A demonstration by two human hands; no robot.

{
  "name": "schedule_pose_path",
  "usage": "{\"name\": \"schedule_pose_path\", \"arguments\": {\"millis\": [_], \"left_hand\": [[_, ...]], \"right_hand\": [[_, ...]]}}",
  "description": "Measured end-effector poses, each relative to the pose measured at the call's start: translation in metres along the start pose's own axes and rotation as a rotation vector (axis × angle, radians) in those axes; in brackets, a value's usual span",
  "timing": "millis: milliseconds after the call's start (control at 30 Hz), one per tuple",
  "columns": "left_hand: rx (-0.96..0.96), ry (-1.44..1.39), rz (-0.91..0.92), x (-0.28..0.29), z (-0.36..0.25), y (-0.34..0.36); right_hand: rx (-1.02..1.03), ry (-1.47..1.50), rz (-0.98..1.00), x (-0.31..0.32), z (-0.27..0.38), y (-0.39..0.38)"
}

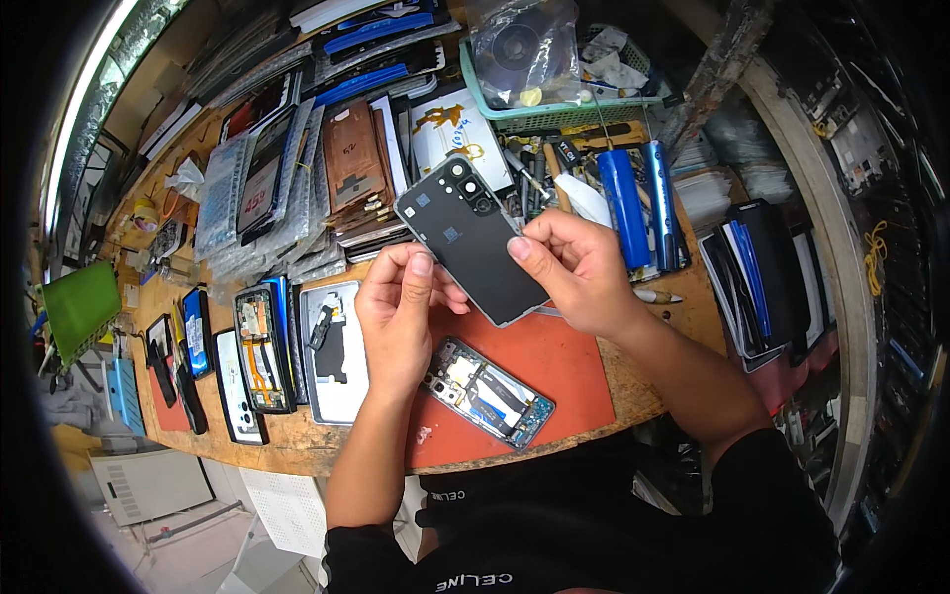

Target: The person handles a disassembled smartphone, connects a charging cable, and tests the device. They then move to a workbench, remove the back cover of another phone, and use a screwdriver to remove screws from the internal frame.

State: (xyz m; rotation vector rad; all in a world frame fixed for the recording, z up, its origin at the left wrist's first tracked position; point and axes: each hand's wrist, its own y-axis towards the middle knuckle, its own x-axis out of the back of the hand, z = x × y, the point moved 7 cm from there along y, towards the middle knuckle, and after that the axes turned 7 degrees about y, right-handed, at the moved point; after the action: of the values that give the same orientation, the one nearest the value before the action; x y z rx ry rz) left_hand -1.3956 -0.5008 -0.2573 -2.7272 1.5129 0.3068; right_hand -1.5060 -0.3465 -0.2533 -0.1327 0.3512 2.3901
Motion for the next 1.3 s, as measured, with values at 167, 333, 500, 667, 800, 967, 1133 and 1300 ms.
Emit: {"name": "schedule_pose_path", "arguments": {"millis": [167, 333, 500, 667, 800, 967, 1133, 1300], "left_hand": [[-0.101, 0.275, -0.01, 0.002, -0.01, -0.006], [-0.246, 0.504, -0.144, 0.005, -0.022, -0.012], [-0.282, 0.243, -0.246, 0.025, -0.034, -0.001], [-0.334, 0.543, -0.194, 0.035, -0.05, 0.005], [-0.595, 1.081, -0.31, 0.037, -0.069, -0.003], [-0.415, 0.559, -0.416, 0.069, -0.065, 0.004], [-0.295, 0.528, -0.118, 0.045, -0.053, 0.006], [-0.212, 0.507, -0.159, 0.046, -0.049, 0.003]], "right_hand": [[0.083, 0.002, -0.041, -0.007, 0.002, -0.003], [0.056, 0.009, -0.037, -0.01, 0.002, -0.006], [0.032, 0.013, 0.02, -0.013, 0.001, -0.005], [0.051, -0.156, 0.074, -0.019, 0.005, -0.007], [0.118, -0.279, 0.117, -0.024, 0.013, -0.009], [0.06, -0.237, 0.124, -0.024, 0.012, -0.009], [0.053, -0.245, 0.134, -0.026, 0.01, -0.009], [0.064, -0.251, 0.146, -0.026, 0.01, -0.01]]}}
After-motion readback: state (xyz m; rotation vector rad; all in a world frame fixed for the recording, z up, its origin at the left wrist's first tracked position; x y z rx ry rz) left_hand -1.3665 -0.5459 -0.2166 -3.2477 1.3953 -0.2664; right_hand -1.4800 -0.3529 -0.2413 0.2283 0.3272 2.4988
